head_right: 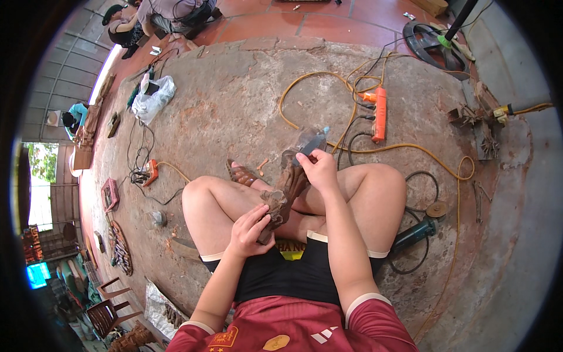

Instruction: The person sits cross-legged on the floor and carves a piece of wood using a chisel. They hold the wood with their left hand and use the chisel with their right hand to shape the object, occasionally rotating it to work on different sides.

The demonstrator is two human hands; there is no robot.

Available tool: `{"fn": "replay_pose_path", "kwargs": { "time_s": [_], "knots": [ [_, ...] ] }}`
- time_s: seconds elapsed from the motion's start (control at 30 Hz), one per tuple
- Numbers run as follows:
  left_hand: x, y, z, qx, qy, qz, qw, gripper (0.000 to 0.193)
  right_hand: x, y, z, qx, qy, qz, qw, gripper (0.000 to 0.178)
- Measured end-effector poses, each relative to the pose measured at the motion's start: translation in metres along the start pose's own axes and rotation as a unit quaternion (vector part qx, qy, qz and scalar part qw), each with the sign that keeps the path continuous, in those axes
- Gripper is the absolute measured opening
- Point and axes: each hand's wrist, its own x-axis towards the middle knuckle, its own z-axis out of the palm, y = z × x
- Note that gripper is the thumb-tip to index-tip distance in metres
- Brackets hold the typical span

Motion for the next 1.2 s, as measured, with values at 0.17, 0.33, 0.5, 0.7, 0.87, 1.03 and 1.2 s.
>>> {"fn": "replay_pose_path", "kwargs": {
  "time_s": [0.17, 0.33, 0.5, 0.7, 0.87, 1.03, 1.2],
  "knots": [
    [-0.002, 0.007, -0.005, 0.040, 0.001, -0.025, 0.999, 0.061, -0.001, -0.001, 0.002, -0.112, 0.034, -0.075, 0.990, 0.033],
    [-0.019, 0.015, 0.009, -0.006, 0.086, -0.208, 0.974, 0.062, 0.001, -0.001, 0.005, -0.093, 0.053, -0.069, 0.992, 0.034],
    [-0.017, 0.008, 0.014, -0.038, 0.165, -0.305, 0.937, 0.058, -0.006, -0.001, 0.014, -0.119, 0.067, -0.100, 0.986, 0.033],
    [-0.014, 0.003, 0.013, -0.039, 0.160, -0.234, 0.958, 0.044, 0.008, 0.006, -0.006, 0.040, 0.028, 0.034, 0.998, 0.032],
    [-0.013, -0.002, 0.013, -0.035, 0.175, -0.211, 0.961, 0.036, 0.010, 0.009, -0.017, -0.056, 0.074, -0.039, 0.995, 0.031],
    [-0.012, -0.002, 0.016, -0.026, 0.193, -0.198, 0.961, 0.033, 0.004, -0.004, -0.018, -0.173, -0.005, -0.043, 0.984, 0.029],
    [-0.011, -0.003, 0.016, -0.025, 0.199, -0.195, 0.960, 0.032, 0.005, -0.006, -0.019, -0.148, 0.025, -0.015, 0.989, 0.030]
  ]
}}
